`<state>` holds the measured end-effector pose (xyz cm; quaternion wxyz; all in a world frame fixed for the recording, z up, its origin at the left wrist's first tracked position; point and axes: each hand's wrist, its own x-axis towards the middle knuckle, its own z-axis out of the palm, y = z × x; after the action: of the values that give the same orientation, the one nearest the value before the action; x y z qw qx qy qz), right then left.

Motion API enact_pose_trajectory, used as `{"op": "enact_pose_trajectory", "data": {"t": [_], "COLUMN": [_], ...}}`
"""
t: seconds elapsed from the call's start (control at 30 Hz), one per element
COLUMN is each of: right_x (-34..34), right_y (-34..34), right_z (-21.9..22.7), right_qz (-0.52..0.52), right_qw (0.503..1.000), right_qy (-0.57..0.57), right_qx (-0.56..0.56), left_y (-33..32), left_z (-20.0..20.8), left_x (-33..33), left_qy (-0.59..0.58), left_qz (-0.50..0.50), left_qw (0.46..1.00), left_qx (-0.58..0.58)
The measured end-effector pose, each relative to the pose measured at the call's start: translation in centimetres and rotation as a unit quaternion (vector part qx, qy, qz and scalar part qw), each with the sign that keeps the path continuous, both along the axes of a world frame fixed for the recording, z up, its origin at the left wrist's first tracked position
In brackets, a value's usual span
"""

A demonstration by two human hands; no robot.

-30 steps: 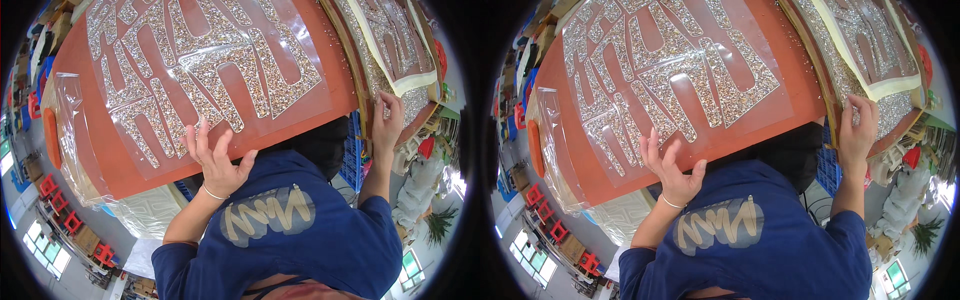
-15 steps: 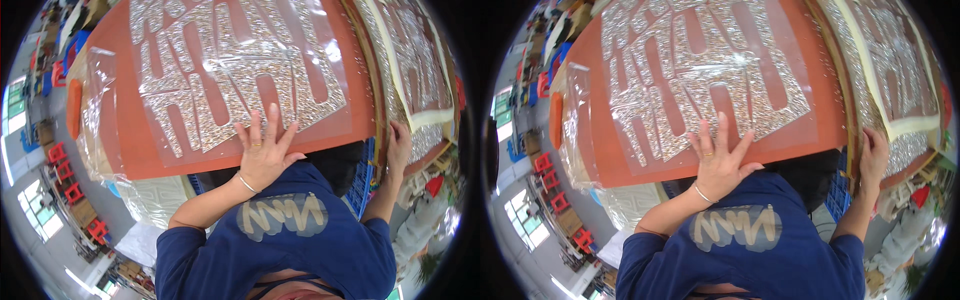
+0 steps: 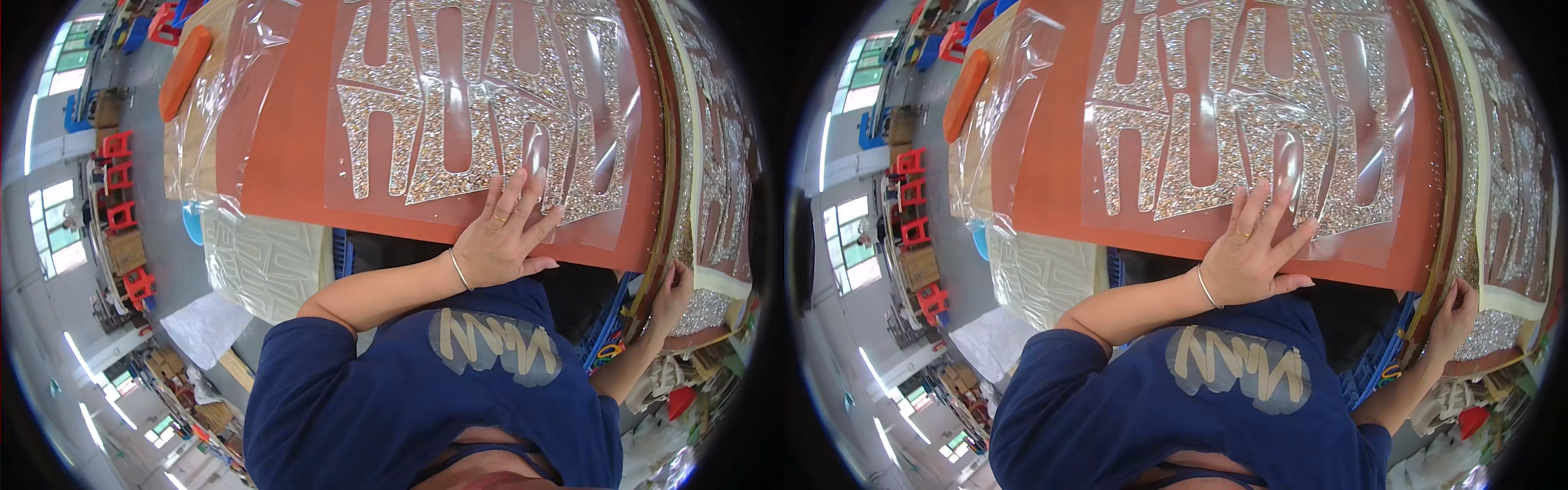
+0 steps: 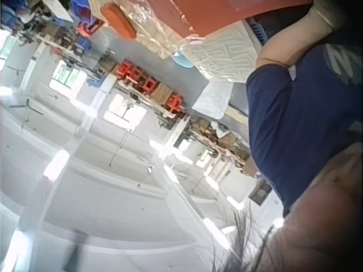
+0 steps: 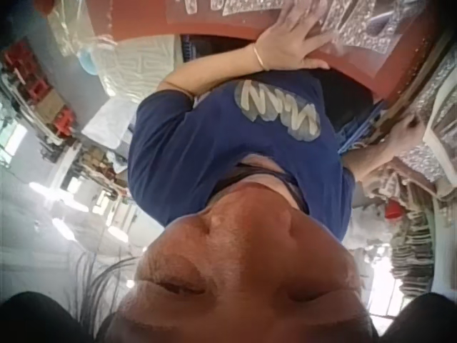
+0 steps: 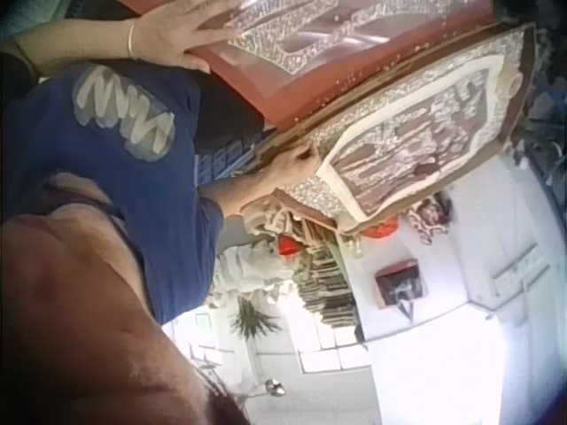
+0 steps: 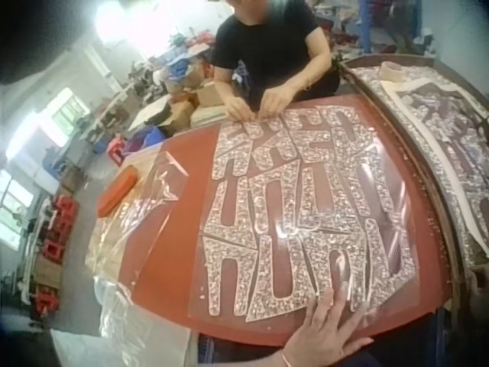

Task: Sorting and preparing glittery shoe upper components by placing them into a template frame and sealing with plastic film.

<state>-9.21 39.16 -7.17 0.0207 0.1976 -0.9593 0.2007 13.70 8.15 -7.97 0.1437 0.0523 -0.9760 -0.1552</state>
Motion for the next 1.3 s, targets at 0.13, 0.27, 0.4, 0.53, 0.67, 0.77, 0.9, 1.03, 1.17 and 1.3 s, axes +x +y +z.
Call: {"op": "enact_pose_trajectory", "data": {"t": [0.13, 0.27, 0.4, 0.53, 0.67, 0.77, 0.9, 1.03, 1.17, 1.3], "right_x": [-0.1, 0.5, 0.6, 1.3, 1.6, 2.2, 2.8, 2.8, 2.4, 1.4], "right_y": [0.3, -1.3, -1.3, -1.5, -2.7, -3.0, -3.7, -2.9, -2.7, -2.2], "right_z": [0.2, 0.6, 0.6, 0.6, 1.0, 1.6, 2.3, 1.7, 1.8, 1.7], "right_qz": [0.011, -0.016, 0.024, 0.021, 0.01, -0.004, -0.049, -0.048, 0.004, 0.007], "right_qw": [0.998, 0.998, 0.993, 0.989, 0.99, 0.991, 0.991, 0.985, 0.988, 0.997], "right_qy": [0.044, 0.03, 0.098, 0.12, 0.129, 0.125, 0.1, 0.14, 0.157, 0.047], "right_qx": [0.045, 0.052, 0.064, 0.08, 0.053, 0.049, 0.071, 0.088, 0.017, 0.053], "left_y": [-0.6, 0.2, 0.7, -0.6, -0.4, -2.8, -7.1, -14.0, -19.8, -21.9], "left_z": [-0.4, 0.2, 0.5, -0.2, -1.4, -1.6, 0.1, 3.5, 3.8, 0.5], "left_x": [0.1, -0.3, -0.3, 1.0, 2.1, 2.6, 4.9, 10.2, 17.9, 26.1], "left_qy": [0.097, 0.027, 0.066, 0.229, 0.33, 0.309, 0.361, 0.442, 0.402, 0.246], "left_qz": [0.006, 0.022, 0.02, -0.039, 0.086, 0.033, 0.044, 0.226, 0.468, 0.558], "left_qw": [0.985, 0.997, 0.995, 0.953, 0.795, 0.578, 0.432, 0.638, 0.691, 0.787], "left_qx": [0.145, 0.065, 0.07, 0.197, 0.502, 0.755, 0.826, 0.589, 0.376, 0.094]}}
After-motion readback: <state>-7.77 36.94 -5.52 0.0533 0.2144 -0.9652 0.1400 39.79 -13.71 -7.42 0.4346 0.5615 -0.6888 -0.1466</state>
